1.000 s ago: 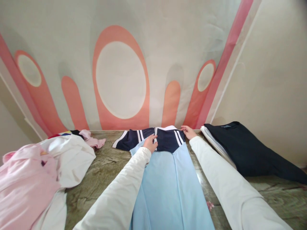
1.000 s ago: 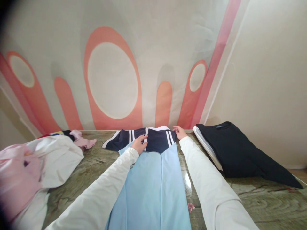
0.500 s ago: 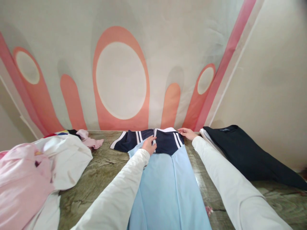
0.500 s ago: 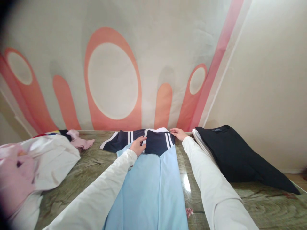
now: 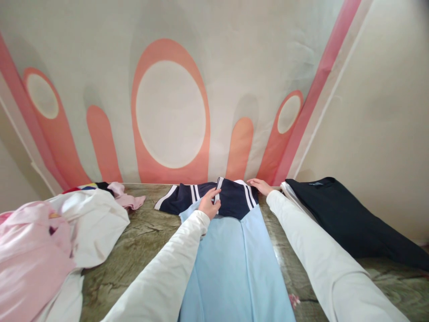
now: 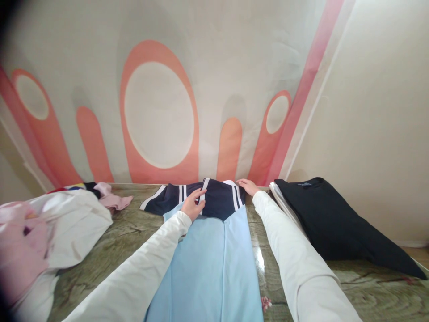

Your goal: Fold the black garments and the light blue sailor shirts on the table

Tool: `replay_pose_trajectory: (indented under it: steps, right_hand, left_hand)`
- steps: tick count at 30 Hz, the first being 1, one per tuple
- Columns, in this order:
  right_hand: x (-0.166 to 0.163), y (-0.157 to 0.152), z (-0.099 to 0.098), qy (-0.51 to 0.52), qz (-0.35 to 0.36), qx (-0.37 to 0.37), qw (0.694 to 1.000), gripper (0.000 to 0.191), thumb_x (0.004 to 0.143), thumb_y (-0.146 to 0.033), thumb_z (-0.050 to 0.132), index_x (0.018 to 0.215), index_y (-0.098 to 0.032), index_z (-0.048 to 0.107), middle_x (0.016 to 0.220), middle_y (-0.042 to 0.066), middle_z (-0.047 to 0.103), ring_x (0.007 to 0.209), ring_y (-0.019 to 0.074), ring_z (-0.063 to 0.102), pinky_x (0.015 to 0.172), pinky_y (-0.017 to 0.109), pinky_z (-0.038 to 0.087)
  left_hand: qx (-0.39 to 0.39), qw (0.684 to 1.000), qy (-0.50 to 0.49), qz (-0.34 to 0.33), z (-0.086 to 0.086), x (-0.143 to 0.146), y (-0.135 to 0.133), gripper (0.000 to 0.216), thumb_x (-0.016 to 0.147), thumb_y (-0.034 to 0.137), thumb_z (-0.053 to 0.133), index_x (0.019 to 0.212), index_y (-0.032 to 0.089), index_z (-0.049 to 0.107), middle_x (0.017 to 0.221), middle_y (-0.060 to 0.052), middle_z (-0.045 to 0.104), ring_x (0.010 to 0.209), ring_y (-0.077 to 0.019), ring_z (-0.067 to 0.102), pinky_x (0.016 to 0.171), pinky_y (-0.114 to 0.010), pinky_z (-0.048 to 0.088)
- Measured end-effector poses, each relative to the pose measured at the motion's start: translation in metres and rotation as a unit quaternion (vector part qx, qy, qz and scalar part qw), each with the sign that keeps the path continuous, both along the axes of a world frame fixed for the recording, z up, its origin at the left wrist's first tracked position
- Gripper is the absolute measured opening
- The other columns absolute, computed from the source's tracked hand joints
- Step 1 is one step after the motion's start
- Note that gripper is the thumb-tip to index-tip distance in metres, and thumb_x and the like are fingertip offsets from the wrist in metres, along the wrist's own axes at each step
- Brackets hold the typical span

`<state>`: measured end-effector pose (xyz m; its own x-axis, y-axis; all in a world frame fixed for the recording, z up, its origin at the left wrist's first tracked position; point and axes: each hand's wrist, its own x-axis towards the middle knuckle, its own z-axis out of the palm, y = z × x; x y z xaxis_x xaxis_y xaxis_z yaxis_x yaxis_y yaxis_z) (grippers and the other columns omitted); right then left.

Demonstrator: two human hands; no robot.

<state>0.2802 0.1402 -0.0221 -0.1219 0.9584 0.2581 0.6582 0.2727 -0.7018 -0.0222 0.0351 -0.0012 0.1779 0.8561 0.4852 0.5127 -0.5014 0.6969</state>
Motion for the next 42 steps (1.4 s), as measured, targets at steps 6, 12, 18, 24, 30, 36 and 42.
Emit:
replay_pose_trajectory:
  steps: [6,12,18,24,30,36,42]
  right_hand:
    - [-0.002,-0.008,0.003,-0.112,-0.045,0.031,0.992,0.023,0.083,-0.031,0.043,0.090,-0.024,0.063,0.096,0.000,0.065,0.092,0.0168,0.055,0.084,0.033,0.037]
    - [-0.011,-0.014,0.005,-0.209,-0.072,0.076,0.972,0.022,0.084,-0.031,0.041,0.089,-0.024,0.061,0.090,0.004,0.064,0.093,0.0201,0.050,0.087,0.037,0.027]
    - [-0.019,-0.025,0.009,-0.279,-0.078,0.112,0.951,0.028,0.087,-0.033,0.035,0.091,-0.021,0.060,0.085,0.010,0.062,0.090,0.0230,0.047,0.085,0.039,0.026]
    - [-0.022,-0.031,0.011,-0.335,-0.122,0.129,0.925,0.031,0.088,-0.034,0.032,0.083,-0.021,0.060,0.090,0.010,0.061,0.092,0.0234,0.046,0.084,0.040,0.028]
    - [-0.026,-0.053,0.020,-0.259,-0.168,0.132,0.942,0.035,0.087,-0.031,0.031,0.109,-0.016,0.054,0.107,0.014,0.056,0.100,0.0259,0.047,0.087,0.040,0.033]
    - [-0.064,-0.100,0.006,-0.311,-0.023,0.097,0.945,0.059,0.086,-0.048,0.026,0.129,-0.010,0.036,0.136,0.014,0.033,0.125,0.0255,0.027,0.102,0.036,0.020]
    - [-0.080,-0.116,0.002,-0.346,-0.062,-0.020,0.936,0.071,0.080,-0.065,0.016,0.136,-0.023,0.023,0.143,0.006,0.019,0.128,0.0323,0.015,0.101,0.048,0.012]
  left_hand:
    - [-0.016,0.999,0.011,0.037,-0.001,0.001,0.000,0.040,0.070,0.011,0.052,0.109,0.015,0.058,0.125,-0.009,0.047,0.106,-0.0200,0.051,0.084,-0.027,0.047]
    - [-0.035,0.994,0.063,0.078,-0.011,0.002,0.005,0.042,0.067,0.010,0.053,0.109,0.013,0.058,0.120,-0.009,0.052,0.110,-0.0217,0.049,0.095,-0.032,0.039]
    - [-0.030,0.990,0.118,0.075,-0.011,0.005,0.003,0.043,0.066,0.008,0.052,0.109,0.007,0.057,0.121,-0.014,0.050,0.113,-0.0225,0.046,0.101,-0.031,0.032]
    - [-0.012,0.986,0.151,0.073,-0.010,0.003,0.002,0.041,0.068,0.009,0.051,0.108,0.008,0.058,0.118,-0.014,0.052,0.111,-0.0235,0.048,0.100,-0.032,0.034]
    - [-0.009,0.983,0.168,0.080,-0.012,0.001,0.003,0.035,0.070,0.015,0.052,0.105,0.012,0.059,0.112,-0.012,0.055,0.106,-0.0218,0.051,0.096,-0.031,0.037]
    - [-0.010,0.981,0.174,0.080,-0.013,0.002,0.005,0.034,0.073,0.017,0.051,0.105,0.009,0.058,0.108,-0.013,0.055,0.105,-0.0210,0.050,0.097,-0.030,0.035]
    - [0.035,0.969,0.212,0.124,-0.006,-0.004,-0.004,0.040,0.074,0.023,0.054,0.113,0.011,0.052,0.126,-0.015,0.040,0.114,-0.0238,0.041,0.098,-0.035,0.032]
